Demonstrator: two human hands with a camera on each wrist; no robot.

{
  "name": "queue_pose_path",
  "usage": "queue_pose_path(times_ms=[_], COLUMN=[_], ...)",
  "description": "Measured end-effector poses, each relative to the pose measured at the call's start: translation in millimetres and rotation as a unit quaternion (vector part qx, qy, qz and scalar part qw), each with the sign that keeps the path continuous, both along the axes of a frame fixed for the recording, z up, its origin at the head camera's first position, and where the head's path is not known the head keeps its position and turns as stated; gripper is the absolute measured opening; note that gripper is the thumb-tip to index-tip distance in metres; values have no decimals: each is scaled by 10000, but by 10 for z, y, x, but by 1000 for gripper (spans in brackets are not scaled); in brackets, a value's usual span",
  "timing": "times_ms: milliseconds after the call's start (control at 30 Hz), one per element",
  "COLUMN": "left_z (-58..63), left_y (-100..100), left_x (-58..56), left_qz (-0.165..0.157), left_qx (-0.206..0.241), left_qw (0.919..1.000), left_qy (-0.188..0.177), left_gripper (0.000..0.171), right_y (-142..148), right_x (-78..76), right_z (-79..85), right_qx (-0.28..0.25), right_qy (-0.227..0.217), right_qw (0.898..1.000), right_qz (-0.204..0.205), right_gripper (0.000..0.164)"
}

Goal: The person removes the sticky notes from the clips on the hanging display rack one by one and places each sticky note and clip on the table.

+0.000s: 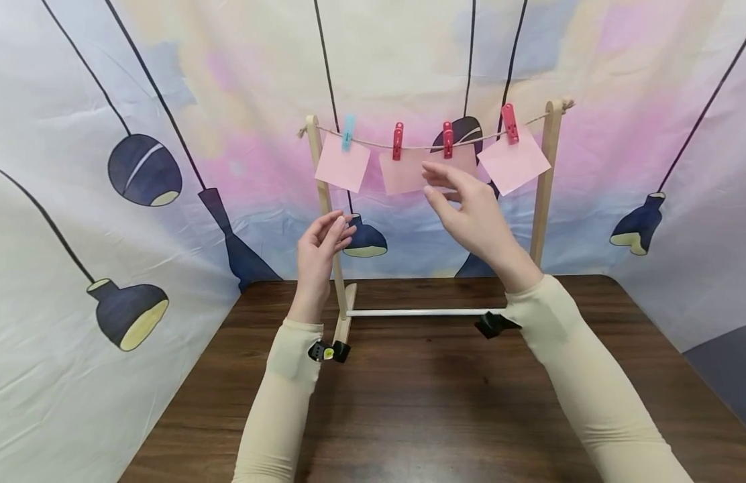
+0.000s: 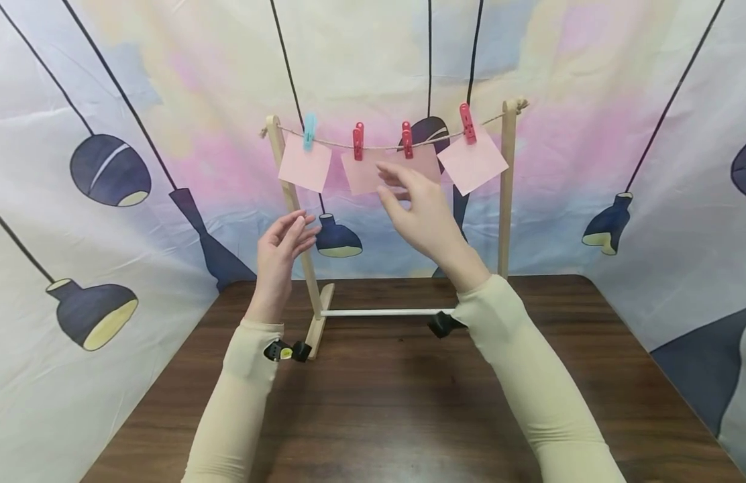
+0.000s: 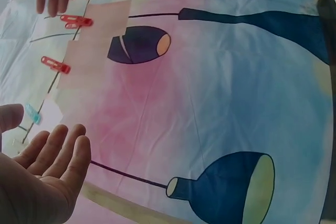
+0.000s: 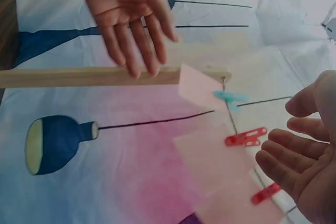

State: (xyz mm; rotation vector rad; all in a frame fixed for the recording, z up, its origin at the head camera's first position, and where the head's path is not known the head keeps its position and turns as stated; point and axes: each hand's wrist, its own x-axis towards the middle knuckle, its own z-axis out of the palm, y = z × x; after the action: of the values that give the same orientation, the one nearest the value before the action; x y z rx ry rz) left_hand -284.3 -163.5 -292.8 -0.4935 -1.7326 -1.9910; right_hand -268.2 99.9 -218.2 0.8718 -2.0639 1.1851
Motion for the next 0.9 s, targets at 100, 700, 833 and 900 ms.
queue_pose_path(times_ms=[100, 700, 833, 900], left_z=[49, 261, 299, 311], left_y=[30, 209, 246, 258], left_x=[-60, -397, -445, -466], left_qz=[-57, -139, -126, -83], left_qx=[146, 947, 1055, 1129], left_qw=[9998, 9946, 9938, 9933], left_qy=[-87, -408, -315, -245], left_gripper=[40, 35, 22, 15], right_y=[-100, -471, -554, -611], right_x=[-23, -167, -230, -274], right_z=[166, 944, 1024, 1049], right_qx=[-90, 223, 378, 445], right_qy=[-117, -986, -1180, -1254], right_qw=[9999, 9947, 9921, 9909], right_qz=[53, -161, -188, -181], right_gripper=[40, 44, 46, 45])
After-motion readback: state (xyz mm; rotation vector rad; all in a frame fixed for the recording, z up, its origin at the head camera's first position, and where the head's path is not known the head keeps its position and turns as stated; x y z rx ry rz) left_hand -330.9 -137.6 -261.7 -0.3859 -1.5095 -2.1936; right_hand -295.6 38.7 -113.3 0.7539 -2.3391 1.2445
